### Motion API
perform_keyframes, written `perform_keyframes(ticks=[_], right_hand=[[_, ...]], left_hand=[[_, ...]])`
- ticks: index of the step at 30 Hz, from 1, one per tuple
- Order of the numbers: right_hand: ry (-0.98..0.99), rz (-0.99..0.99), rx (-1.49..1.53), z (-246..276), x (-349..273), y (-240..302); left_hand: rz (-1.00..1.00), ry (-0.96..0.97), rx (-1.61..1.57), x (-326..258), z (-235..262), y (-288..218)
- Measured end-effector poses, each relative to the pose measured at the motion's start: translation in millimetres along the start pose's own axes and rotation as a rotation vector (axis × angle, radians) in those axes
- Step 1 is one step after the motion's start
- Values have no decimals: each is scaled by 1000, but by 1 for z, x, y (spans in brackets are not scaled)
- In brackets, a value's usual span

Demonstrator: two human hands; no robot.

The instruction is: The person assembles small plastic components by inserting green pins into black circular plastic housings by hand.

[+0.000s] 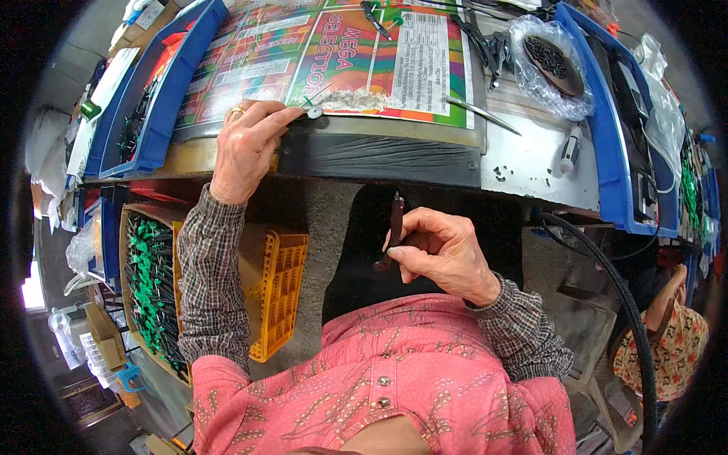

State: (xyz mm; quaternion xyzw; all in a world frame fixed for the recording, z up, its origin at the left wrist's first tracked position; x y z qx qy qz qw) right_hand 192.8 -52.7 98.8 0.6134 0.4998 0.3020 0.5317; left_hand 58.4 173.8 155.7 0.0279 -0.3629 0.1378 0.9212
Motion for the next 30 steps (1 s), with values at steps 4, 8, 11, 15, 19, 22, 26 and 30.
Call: perform_keyframes(ticks=[4, 8, 11, 15, 19, 22, 26, 30], right_hand=[[-5, -33, -13, 2, 2, -2], [-11, -50, -11, 3, 2, -4], [-4, -34, -25, 3, 3, -4], [-14, -13, 0, 6, 1, -6], [-16, -15, -7, 6, -1, -1], [-25, -15, -8, 6, -2, 0], [-40, -9, -39, 9, -6, -1], [-29, 6, -36, 10, -6, 1]], left_hand=[[-28, 85, -69, 5, -10, 7], [-1, 99, -121, 7, -12, 12], [-3, 33, -95, 9, -6, 11], [73, -76, -68, 8, 5, 6], [431, -155, -423, -9, 27, -1], [964, -247, -1209, -36, 24, -14], [1089, -177, -1476, -60, 15, -48], [1232, -146, -1577, -85, -1, -78]])
Point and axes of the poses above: each hand's wrist, its own x-axis towards the middle knuckle, its own z-axis out of the back of the hand, y = z × x, the point moved 4 cm from there along x, towards the middle knuckle, and after that the axes turned 10 degrees about -y, right-handed, at the moved point
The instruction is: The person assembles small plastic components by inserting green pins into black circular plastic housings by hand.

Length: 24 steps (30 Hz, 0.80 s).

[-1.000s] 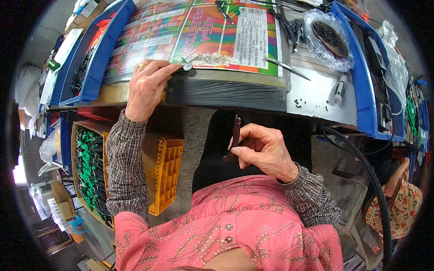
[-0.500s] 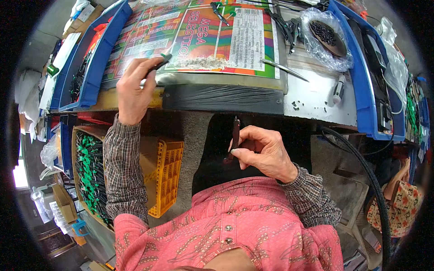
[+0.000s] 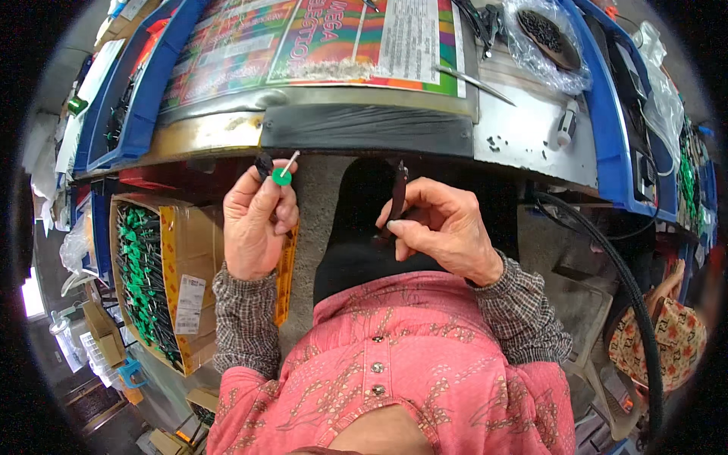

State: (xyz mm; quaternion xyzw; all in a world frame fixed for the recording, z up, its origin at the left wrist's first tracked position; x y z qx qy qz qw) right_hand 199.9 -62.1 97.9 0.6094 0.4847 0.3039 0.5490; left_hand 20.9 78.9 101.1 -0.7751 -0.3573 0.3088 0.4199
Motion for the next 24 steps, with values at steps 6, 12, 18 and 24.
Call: perform_keyframes(ticks=[6, 12, 18, 24], right_hand=[[-18, 4, 12, 1, -4, -1], [-14, 9, 7, 1, -9, -3], [-3, -19, 42, 5, -14, -7], [8, -26, 75, 10, -18, -16]], left_hand=[[156, -30, -73, -19, -3, 38], [290, 23, -144, -35, -8, 53], [375, 5, -136, -47, -15, 60], [402, 9, -133, -56, -18, 70]])
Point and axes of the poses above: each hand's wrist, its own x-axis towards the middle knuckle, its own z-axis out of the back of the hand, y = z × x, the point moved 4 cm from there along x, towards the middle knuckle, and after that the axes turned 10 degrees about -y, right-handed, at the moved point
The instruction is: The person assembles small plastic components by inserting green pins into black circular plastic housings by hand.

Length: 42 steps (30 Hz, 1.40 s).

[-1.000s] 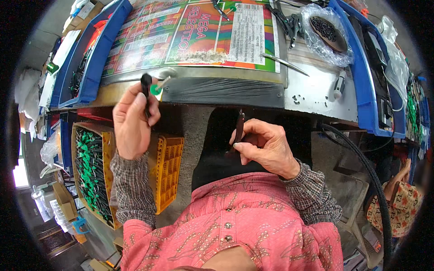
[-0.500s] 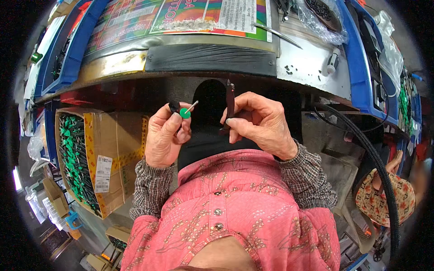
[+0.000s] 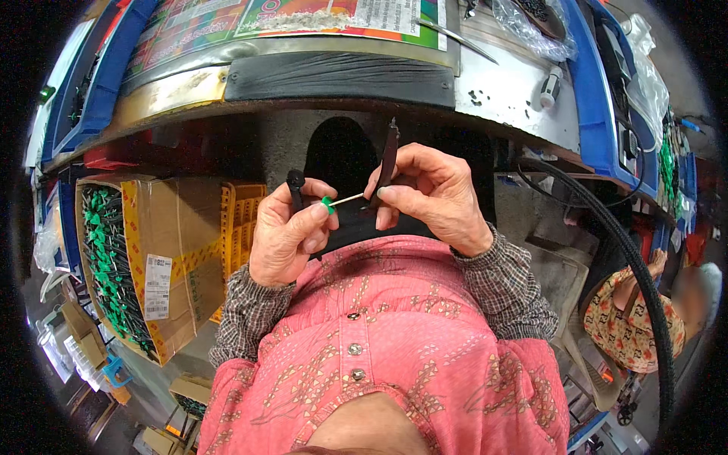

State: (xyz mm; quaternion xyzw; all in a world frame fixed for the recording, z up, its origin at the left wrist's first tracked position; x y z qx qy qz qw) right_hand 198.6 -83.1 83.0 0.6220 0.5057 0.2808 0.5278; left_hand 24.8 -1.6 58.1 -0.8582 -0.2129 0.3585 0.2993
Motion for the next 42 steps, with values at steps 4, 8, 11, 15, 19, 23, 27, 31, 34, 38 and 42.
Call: perform_keyframes(ticks=[4, 8, 11, 15, 19, 23, 27, 31, 34, 38, 42], right_hand=[[36, 13, 121, 4, -2, -5], [43, -17, 241, 10, -2, -16], [41, -27, 299, 16, -3, -25], [48, 2, 327, 26, -2, -32], [27, 1, 365, 30, -3, -37], [-9, -11, 388, 31, -4, -43], [-37, -8, 371, 32, -4, -45], [-72, 36, 299, 31, -4, -43], [-81, 77, 239, 35, -4, -43], [-90, 106, 199, 38, -4, -41], [-96, 115, 186, 33, -6, -42]], left_hand=[[-68, -13, 97, -3, -3, -1], [-164, -12, 217, -4, -5, 1], [-203, -4, 302, -3, -8, -1], [-191, -43, 346, 1, -13, 0], [-207, -61, 381, 6, -14, 2], [-142, -71, 355, 8, -15, 4], [-120, -53, 333, 14, -17, 9], [-59, -62, 318, 16, -19, 9], [-73, -55, 334, 19, -19, 11], [-113, -49, 310, 23, -22, 13], [-90, -30, 298, 21, -19, 13]])
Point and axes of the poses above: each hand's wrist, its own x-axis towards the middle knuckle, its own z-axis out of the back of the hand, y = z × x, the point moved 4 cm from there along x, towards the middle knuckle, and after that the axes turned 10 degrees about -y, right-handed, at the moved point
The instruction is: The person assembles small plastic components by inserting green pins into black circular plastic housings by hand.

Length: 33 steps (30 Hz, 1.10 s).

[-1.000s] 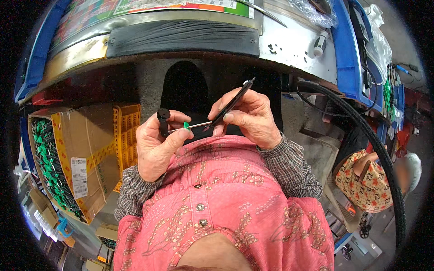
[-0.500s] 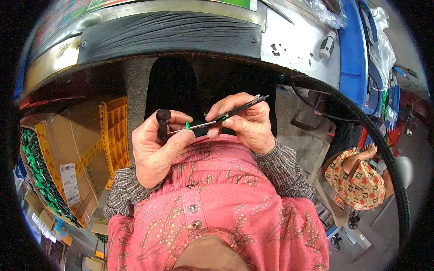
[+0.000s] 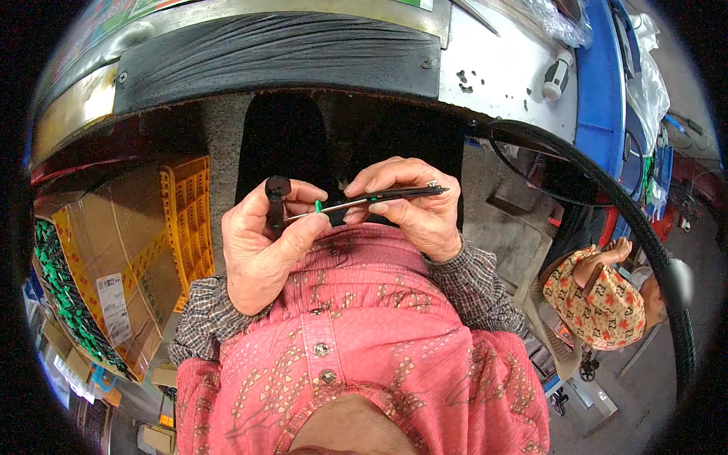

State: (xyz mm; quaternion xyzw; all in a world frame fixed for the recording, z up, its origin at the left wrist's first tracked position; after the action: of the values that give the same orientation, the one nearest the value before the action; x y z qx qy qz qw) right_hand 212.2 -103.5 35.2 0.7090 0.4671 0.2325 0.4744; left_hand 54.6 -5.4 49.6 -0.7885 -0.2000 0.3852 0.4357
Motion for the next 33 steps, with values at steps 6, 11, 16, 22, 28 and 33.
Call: perform_keyframes(ticks=[6, 11, 16, 22, 28, 33], right_hand=[[1, 41, -75, -1, 1, 1], [22, 69, -106, -1, 3, 2], [26, 80, -124, 2, 4, 3], [23, 69, -119, -3, 2, 3], [28, 84, -131, -3, 3, 5], [21, 107, -214, -5, 2, 8]], left_hand=[[-42, 7, -38, -1, 0, 1], [-75, 10, -37, 1, 0, 2], [-28, -10, -47, 2, -5, 3], [-80, 26, -41, 1, -1, 3], [-76, -16, -30, 0, -3, 1], [-82, -16, 30, 0, -3, -3]])
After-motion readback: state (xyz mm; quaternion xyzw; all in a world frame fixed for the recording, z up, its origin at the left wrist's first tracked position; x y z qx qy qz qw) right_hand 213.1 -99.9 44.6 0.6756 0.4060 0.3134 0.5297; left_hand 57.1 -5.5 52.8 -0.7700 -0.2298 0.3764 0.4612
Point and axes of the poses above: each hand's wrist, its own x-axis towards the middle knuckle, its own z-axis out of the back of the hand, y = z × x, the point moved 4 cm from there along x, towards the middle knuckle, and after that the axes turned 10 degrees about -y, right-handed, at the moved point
